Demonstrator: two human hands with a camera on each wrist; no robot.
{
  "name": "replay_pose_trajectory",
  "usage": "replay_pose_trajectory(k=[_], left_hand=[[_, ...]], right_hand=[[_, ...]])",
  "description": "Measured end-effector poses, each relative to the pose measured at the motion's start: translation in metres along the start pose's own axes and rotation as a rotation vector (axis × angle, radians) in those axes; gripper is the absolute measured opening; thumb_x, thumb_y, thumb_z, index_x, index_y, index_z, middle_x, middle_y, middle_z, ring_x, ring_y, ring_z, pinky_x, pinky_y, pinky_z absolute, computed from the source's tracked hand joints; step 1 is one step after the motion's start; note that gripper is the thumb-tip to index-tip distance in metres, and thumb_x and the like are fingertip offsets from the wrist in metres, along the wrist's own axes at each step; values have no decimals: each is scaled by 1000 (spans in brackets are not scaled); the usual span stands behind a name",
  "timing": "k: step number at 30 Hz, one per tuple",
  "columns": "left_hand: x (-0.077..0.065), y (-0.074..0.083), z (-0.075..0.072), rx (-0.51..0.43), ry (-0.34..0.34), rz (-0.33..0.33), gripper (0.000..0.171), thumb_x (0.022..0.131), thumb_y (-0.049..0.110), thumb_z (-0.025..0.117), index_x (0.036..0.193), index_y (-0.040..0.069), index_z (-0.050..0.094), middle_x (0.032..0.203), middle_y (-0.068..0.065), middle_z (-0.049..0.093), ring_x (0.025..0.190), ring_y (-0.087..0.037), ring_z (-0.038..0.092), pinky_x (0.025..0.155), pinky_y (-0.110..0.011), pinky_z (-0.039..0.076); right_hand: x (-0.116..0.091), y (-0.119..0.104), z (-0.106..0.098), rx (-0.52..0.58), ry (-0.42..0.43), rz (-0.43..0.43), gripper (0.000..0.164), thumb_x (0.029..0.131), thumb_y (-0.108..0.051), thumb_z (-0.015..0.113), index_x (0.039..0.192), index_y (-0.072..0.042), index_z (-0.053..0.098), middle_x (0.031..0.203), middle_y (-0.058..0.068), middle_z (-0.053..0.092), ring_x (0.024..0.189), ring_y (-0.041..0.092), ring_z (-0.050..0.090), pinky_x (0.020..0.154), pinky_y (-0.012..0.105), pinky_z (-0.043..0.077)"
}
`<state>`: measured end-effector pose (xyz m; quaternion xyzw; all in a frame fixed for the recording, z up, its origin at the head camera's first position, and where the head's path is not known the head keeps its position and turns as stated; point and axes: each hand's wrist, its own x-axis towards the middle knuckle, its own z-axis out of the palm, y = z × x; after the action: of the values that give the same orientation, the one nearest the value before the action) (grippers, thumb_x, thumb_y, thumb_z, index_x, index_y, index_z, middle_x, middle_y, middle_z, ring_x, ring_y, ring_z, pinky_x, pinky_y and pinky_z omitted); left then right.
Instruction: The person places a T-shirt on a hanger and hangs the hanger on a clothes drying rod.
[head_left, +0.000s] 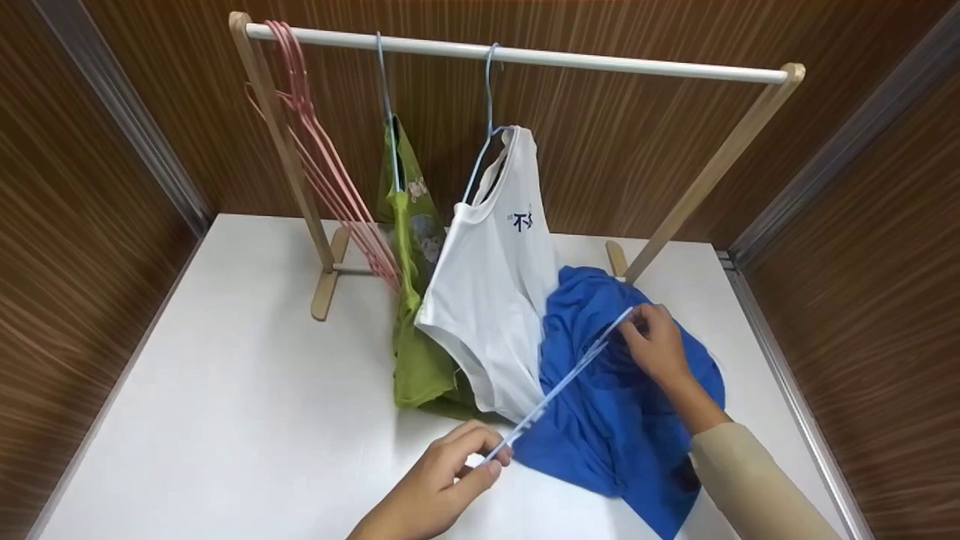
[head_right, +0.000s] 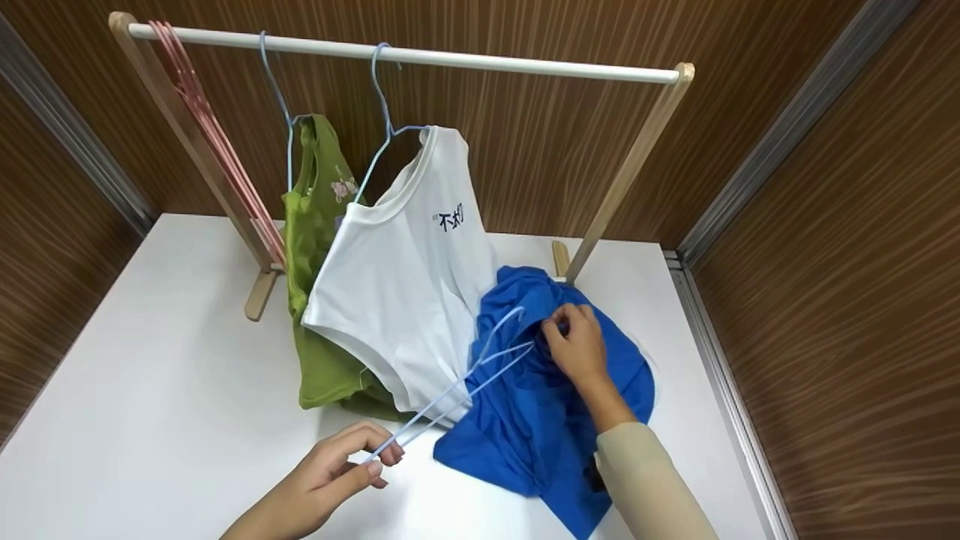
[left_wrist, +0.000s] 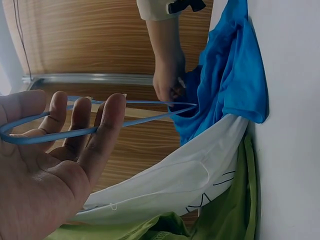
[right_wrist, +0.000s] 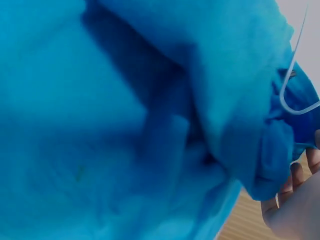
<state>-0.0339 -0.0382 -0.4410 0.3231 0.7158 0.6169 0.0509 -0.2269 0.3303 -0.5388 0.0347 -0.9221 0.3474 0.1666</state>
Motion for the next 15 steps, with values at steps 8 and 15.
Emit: replay_pose_trajectory(k=[8,15], left_hand=[[8,1,10,-57,35,-55,12,94,8,47,98,14,56,100,-2,56,95,-16,56,72,-30,50],[16,0,22,-103,73,-24,10,94,6,46,97,10,55,102,0,56,96,-21,57,73,-29,52]], right_hand=[[0,-25,-14,81,-14,-65,10,85,-18,63,83,-10,56,85,0,57,79,14,56,65,24,44],[1,-43,-24,152,-23,-85,10,89,-19,60,85,-12,53,77,0,58,73,13,56,60,22,45]])
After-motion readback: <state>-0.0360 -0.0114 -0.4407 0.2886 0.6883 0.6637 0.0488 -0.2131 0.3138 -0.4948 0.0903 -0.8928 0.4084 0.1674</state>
